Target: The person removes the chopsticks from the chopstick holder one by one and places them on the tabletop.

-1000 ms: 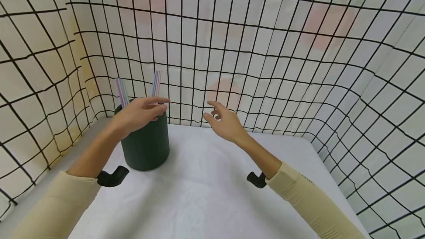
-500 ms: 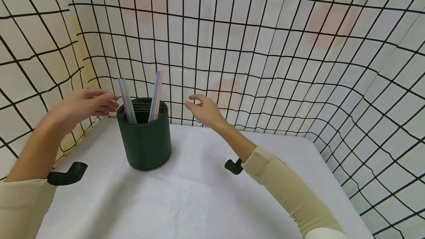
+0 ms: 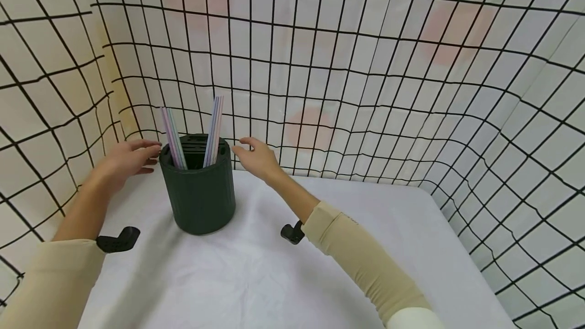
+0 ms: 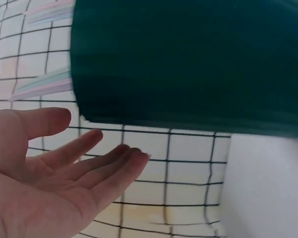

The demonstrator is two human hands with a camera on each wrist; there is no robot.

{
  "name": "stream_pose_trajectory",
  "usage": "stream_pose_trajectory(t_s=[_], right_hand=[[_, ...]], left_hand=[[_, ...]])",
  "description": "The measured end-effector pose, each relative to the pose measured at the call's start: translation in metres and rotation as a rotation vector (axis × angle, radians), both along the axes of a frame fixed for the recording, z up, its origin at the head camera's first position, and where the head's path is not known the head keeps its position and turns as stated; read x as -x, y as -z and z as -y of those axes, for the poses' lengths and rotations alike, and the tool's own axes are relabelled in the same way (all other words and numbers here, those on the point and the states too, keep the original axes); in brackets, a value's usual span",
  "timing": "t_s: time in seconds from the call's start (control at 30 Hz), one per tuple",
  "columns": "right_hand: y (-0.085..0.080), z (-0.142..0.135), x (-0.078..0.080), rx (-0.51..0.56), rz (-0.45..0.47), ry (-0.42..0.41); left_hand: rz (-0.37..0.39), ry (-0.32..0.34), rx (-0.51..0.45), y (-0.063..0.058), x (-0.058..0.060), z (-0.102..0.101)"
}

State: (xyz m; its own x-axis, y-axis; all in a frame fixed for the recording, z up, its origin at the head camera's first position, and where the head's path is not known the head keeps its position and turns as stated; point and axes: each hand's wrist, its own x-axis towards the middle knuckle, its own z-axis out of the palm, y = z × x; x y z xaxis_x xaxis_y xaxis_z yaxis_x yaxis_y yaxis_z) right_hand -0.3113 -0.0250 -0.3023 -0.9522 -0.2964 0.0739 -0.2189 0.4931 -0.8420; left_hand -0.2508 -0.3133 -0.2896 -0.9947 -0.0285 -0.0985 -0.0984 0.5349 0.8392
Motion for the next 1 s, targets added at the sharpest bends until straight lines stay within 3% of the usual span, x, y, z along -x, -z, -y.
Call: stream_pose_trajectory(t_s=[0.37,0.7,1.0], right_hand=[[0.019,0.026,-0.001,0.040,0.022,0.036],[0.026,0.034,0.003,0.131,-0.035,0.043],[0.034,0.033,0.002,0.193,0.015,0.056]], left_hand=[[-0.025,0.035,-0.158,0.019,0.013,-0.004],[0.003,0.089,-0.213,0.020,0.018,-0.002],[0.005,0.134,-0.195,0.024,0.021,0.003]])
